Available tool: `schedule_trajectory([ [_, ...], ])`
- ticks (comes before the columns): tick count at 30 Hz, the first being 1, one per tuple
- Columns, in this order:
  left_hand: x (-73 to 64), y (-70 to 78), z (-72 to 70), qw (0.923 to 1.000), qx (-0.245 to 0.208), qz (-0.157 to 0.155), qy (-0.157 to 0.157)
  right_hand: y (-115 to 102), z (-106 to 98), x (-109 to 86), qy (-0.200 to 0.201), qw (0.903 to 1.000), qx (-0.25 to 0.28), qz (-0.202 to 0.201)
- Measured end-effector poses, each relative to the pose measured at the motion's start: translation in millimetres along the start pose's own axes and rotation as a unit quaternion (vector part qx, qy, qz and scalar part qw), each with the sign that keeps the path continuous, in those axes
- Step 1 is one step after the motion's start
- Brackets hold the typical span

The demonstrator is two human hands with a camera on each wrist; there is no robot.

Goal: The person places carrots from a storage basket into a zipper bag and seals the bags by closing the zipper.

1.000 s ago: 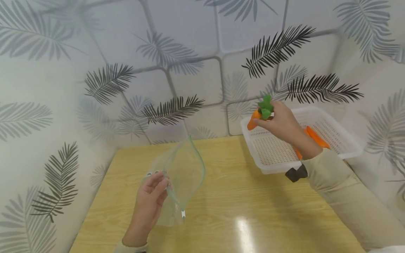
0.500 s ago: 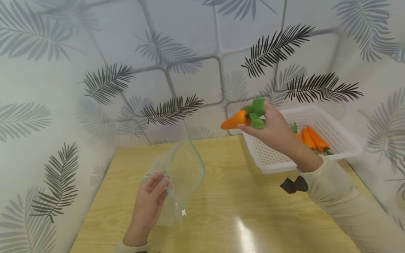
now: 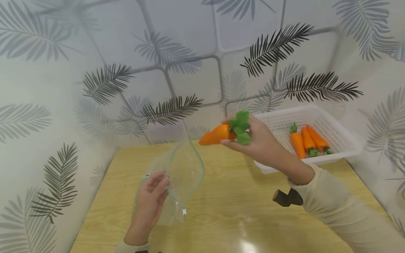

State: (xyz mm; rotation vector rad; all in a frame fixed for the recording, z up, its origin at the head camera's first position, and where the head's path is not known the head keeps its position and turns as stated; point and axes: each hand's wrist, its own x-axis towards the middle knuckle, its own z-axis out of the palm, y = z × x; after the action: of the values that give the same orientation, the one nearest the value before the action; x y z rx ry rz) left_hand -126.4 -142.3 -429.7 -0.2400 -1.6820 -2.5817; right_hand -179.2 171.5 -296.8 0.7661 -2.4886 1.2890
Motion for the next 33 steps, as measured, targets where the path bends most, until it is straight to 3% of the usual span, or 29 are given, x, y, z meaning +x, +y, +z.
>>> schedule_trajectory([
  [10, 0.5, 0.7, 0.9, 0.9998, 0.001, -0.012, 0.014, 5, 37, 4.5, -0.042, 0.9936, 0.074, -0.075],
  [21, 1.7, 2.8, 1.4, 0.9995, 0.007, -0.027, 0.017, 15, 75, 15.8, -0.069, 0.9839, 0.138, -0.09],
  [26, 1.5, 3.0, 2.8, 0.9994, 0.008, -0.029, 0.015, 18, 89, 20.9, -0.056, 0.9867, 0.097, -0.117],
  [33, -0.5, 4.4, 4.3, 0.9996, 0.012, -0.024, 0.005, 23, 100, 25.7, -0.044, 0.9915, 0.026, -0.12],
])
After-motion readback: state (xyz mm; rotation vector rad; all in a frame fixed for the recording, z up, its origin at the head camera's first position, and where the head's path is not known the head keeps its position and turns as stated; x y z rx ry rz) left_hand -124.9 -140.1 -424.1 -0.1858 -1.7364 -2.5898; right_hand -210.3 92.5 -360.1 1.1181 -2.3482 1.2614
